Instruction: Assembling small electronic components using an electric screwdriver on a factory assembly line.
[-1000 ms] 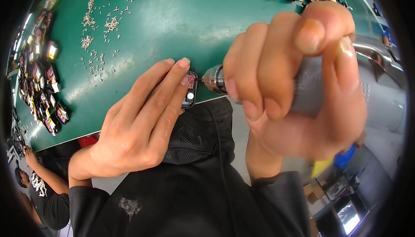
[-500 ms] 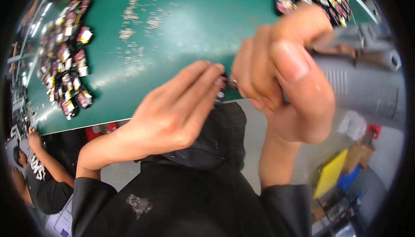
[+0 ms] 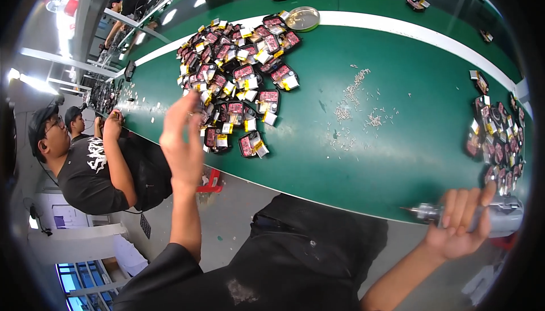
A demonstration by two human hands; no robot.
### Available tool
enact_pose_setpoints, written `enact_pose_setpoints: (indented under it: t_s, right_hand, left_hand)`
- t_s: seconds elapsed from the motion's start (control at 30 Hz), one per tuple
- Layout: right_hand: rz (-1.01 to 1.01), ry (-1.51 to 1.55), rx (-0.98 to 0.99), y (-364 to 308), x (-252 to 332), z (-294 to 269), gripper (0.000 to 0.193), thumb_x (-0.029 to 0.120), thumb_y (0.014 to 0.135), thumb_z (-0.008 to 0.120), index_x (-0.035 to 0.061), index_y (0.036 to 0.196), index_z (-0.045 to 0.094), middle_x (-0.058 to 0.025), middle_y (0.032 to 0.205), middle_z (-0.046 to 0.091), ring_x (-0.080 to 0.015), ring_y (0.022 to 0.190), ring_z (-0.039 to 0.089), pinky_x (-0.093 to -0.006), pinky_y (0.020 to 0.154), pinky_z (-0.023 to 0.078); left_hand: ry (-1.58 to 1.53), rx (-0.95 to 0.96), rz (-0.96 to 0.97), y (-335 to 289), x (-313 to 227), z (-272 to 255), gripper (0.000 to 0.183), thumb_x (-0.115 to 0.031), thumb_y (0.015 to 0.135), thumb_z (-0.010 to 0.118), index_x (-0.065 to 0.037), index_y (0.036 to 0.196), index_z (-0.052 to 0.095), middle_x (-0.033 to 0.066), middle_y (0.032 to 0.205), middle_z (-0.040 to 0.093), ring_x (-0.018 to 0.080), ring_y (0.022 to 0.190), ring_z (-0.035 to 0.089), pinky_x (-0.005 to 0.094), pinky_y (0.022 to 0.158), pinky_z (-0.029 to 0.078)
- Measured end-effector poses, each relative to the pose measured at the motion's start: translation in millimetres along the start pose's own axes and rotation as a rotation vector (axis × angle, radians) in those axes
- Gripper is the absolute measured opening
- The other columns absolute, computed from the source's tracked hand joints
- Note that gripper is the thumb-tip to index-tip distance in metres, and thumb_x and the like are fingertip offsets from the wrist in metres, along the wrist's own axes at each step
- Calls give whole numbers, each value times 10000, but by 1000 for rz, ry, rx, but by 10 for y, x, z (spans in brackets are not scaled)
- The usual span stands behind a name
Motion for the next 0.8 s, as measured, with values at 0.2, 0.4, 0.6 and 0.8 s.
enact_pose_setpoints:
  t_s: [0.2,0.4,0.6,0.8]
  right_hand:
    - [119,73,-31,-53,-357,-18,104,89,884,484,52,922,395,21,475,332,-82,386,312,-239,454,336]
    - [150,59,-61,-113,-470,-95,88,126,892,474,57,924,431,15,500,353,-88,402,339,-258,458,349]
    - [171,89,-34,-117,-440,-105,94,134,893,471,54,923,430,10,503,360,-97,412,368,-268,462,364]
    - [139,147,-56,-143,-377,-152,92,132,885,466,54,922,434,8,497,362,-109,409,371,-273,446,367]
  left_hand:
    - [54,102,-334,-123,1323,79,339,-141,988,414,-23,1288,520,186,1158,623,274,1074,602,356,932,437]
    - [-67,28,-24,272,65,116,270,23,864,535,20,1127,596,160,1147,627,290,1069,603,369,915,452]
    - [-313,395,351,531,-1297,1117,247,-12,808,635,8,1054,621,143,1092,600,332,982,591,377,842,479]
    - [-266,496,501,822,-1544,1656,178,-27,795,633,18,966,653,122,942,609,304,858,602,380,765,491]
Point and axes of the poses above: each hand's wrist, its own y-axis towards the middle knuckle, its own z-axis out of the palm, x = y × z, the point moved 10 cm from there along y, towards the middle knuckle
